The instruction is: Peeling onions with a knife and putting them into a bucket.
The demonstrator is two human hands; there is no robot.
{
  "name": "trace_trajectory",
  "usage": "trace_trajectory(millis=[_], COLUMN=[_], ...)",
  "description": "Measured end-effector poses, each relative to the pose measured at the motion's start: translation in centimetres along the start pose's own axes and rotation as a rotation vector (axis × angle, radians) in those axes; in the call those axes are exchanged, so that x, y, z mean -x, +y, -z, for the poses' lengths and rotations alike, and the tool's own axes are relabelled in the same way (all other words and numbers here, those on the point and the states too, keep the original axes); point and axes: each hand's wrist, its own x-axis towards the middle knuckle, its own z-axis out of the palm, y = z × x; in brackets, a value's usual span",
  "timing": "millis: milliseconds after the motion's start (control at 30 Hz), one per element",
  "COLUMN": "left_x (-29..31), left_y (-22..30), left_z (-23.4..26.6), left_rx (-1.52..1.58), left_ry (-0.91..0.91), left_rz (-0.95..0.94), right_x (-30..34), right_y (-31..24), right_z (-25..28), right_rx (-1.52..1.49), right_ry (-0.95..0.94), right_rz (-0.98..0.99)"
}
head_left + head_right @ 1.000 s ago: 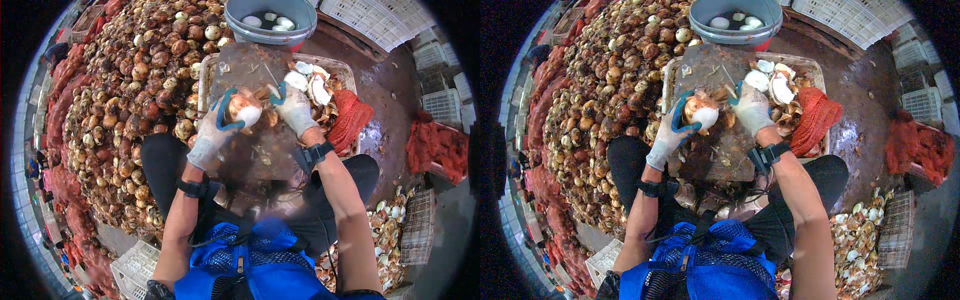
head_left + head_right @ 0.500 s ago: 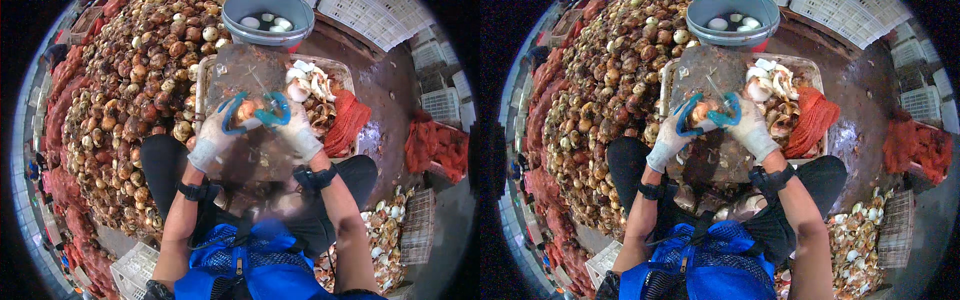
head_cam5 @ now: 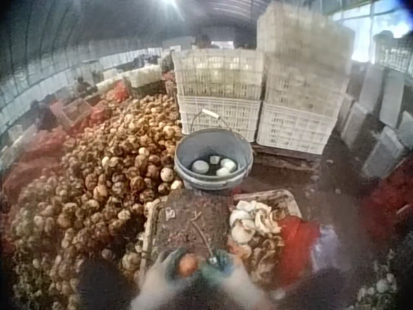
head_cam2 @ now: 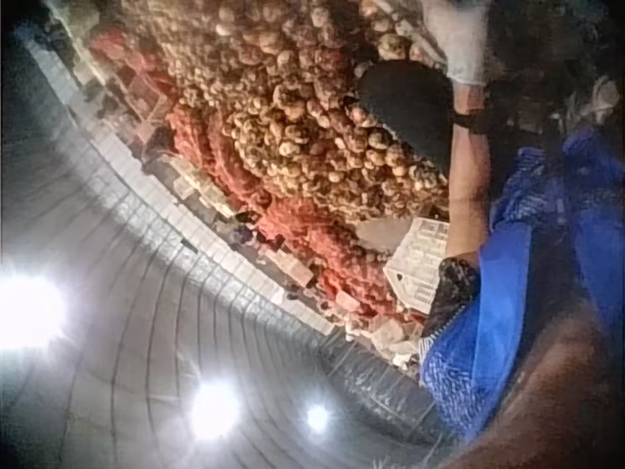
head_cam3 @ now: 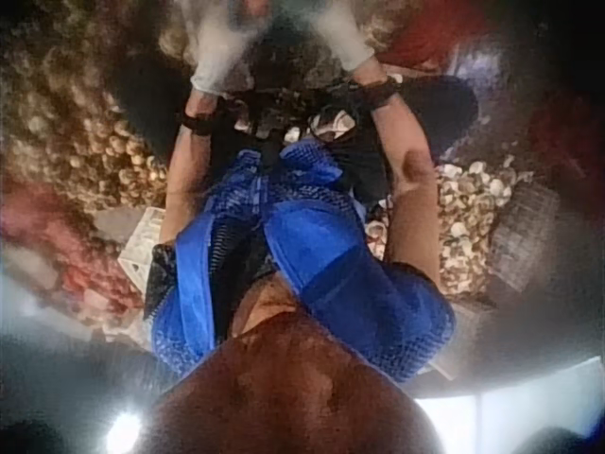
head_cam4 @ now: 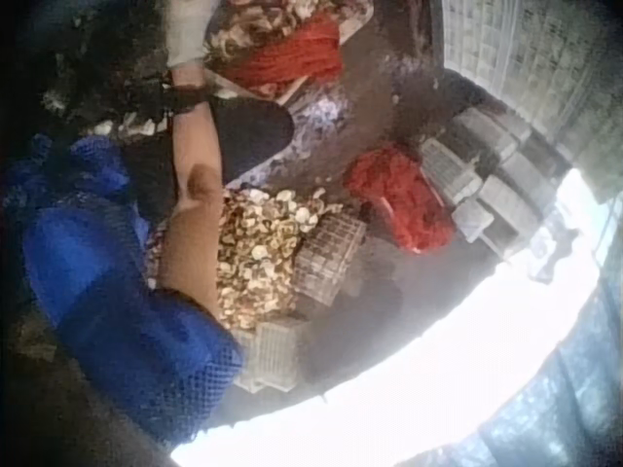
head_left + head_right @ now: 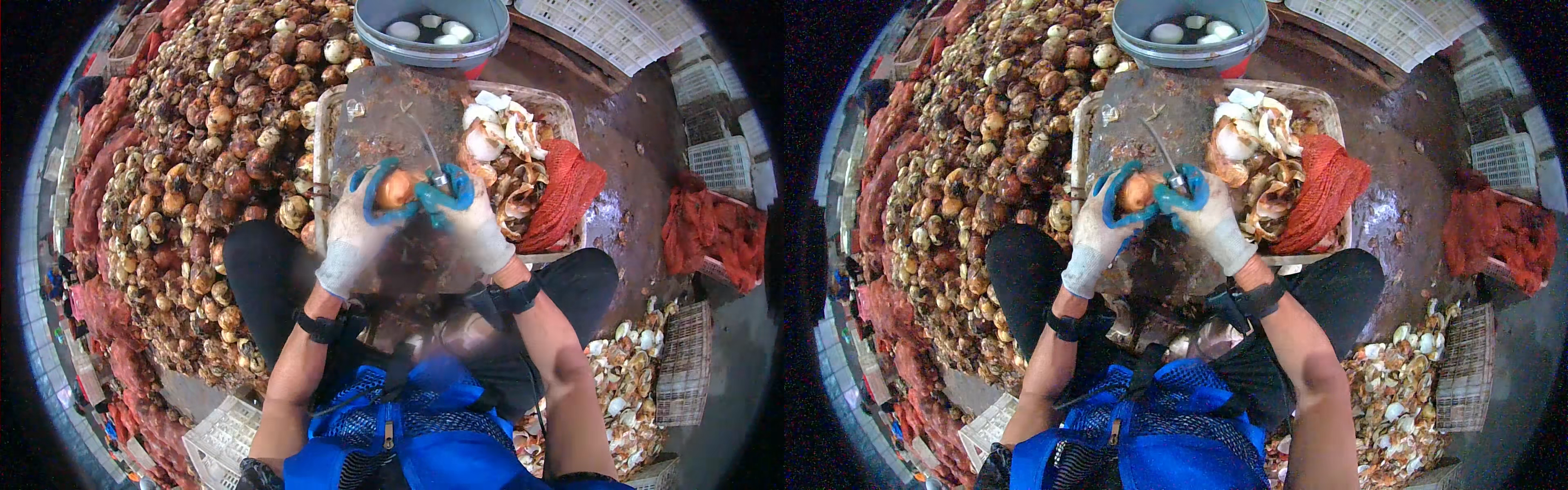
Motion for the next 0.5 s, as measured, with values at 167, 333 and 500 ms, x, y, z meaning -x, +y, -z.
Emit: trace_trajectory(millis=[167, 333, 500], left_x=[0.0, -0.3, -0.3], left_y=[-0.2, -0.2, -0.3], left_z=[0.0, -0.1, -0.7], left_rx=[0.023, 0.114, 0.048], left_ry=[0.026, -0.013, 0.03], left_rz=[-0.034, -0.09, -0.055], right_x=[0.1, -3.4, -0.9], right_y=[-2.3, -0.8, -1.0], right_z=[0.8, 7.4, 5.8], right_rx=[-0.399, 0.194, 0.839], right_ry=[0.027, 0.218, 0.267], right_rz=[-0.143, 0.08, 0.366])
